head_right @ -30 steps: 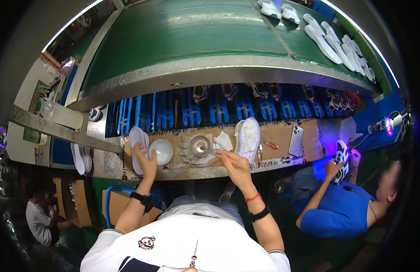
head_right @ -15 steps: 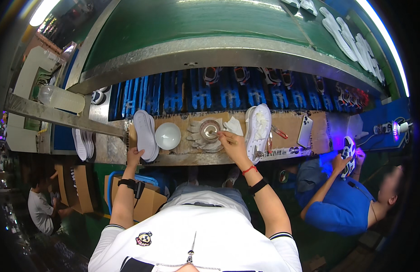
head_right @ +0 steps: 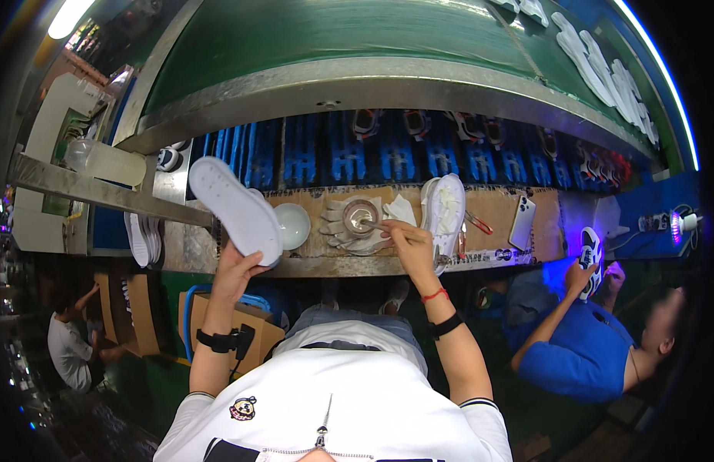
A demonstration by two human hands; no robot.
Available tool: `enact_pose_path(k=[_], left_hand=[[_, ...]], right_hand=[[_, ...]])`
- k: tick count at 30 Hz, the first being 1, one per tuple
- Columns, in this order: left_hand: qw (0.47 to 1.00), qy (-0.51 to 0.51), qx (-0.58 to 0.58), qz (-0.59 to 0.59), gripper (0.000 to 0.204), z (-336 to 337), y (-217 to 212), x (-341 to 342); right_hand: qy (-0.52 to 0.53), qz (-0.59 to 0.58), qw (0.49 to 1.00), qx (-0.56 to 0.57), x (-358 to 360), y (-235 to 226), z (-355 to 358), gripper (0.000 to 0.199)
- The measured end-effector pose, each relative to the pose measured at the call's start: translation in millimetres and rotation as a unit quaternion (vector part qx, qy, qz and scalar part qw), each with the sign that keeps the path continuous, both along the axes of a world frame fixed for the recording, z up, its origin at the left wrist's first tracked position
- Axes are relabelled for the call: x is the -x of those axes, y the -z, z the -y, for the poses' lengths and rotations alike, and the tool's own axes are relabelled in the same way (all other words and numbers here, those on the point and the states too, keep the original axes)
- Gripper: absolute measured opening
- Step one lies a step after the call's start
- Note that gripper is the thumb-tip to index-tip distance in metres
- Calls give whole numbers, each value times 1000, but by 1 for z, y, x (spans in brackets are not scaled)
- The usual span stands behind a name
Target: Apply adhesive to the edges and inner surfaces of shoe outsoles using a brush.
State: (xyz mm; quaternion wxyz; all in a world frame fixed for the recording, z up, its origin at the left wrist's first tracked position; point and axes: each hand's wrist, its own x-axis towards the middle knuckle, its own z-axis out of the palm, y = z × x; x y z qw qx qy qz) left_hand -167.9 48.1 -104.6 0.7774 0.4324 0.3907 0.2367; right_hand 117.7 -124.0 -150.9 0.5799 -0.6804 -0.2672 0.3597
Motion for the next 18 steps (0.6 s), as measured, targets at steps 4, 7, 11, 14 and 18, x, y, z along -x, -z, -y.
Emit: enact_pose_path(k=[4,7,11,14,18], left_hand=[[995,-12,-97,-1,44,20,-17,-40],[991,-16,-136,3,41,28,-24,-60],[974,-41,-219,26,37,35,-30,-76],[969,-34,-245,15,37,39,-35,-81],[966,-32,-258,14,36,45,-41,-84]], right_hand=[[30,5,998,-46,7,-47,11,25],[-7,40,995,-92,19,-89,19,26],[-54,41,989,-133,35,-116,22,25],[-79,47,982,-164,41,-122,18,21],[-94,72,981,-150,42,-125,12,20]])
